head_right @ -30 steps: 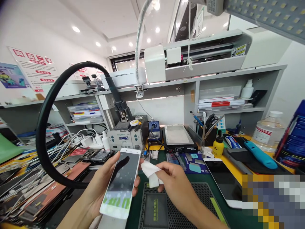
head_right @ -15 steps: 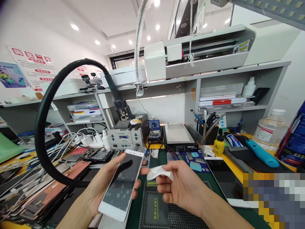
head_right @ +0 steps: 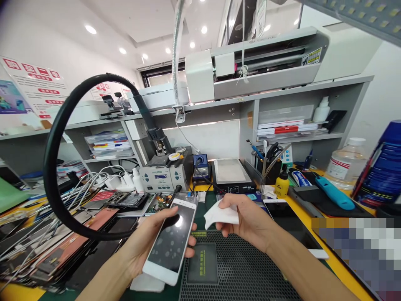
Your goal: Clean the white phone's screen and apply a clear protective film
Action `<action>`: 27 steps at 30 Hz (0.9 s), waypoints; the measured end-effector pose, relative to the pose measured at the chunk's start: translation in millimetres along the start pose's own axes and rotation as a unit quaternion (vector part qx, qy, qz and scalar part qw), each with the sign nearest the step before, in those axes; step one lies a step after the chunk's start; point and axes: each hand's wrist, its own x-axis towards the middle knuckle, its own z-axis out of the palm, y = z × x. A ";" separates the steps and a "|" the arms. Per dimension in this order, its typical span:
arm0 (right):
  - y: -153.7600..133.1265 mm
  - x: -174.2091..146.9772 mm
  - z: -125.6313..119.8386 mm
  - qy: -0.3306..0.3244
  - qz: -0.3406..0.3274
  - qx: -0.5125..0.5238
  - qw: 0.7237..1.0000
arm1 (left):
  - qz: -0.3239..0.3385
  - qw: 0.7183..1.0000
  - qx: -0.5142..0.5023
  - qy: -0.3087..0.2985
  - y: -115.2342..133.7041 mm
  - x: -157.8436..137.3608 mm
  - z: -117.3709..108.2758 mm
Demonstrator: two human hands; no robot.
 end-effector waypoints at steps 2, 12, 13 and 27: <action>-4.2 0.2 -2.1 0.005 -0.023 0.013 1.000 | -0.023 1.000 -0.001 0.019 -5.5 3.5 2.8; -17.0 -4.2 -12.3 -0.031 -0.063 0.040 0.997 | 0.028 0.993 -0.044 0.107 -33.9 23.3 39.9; -17.4 -4.0 -13.7 -0.035 -0.065 0.044 0.996 | 0.048 0.990 -0.059 0.122 -37.1 24.0 44.8; -17.0 -8.3 -15.5 -0.055 -0.084 0.061 0.993 | 0.137 0.939 -0.205 0.239 -74.7 17.1 68.3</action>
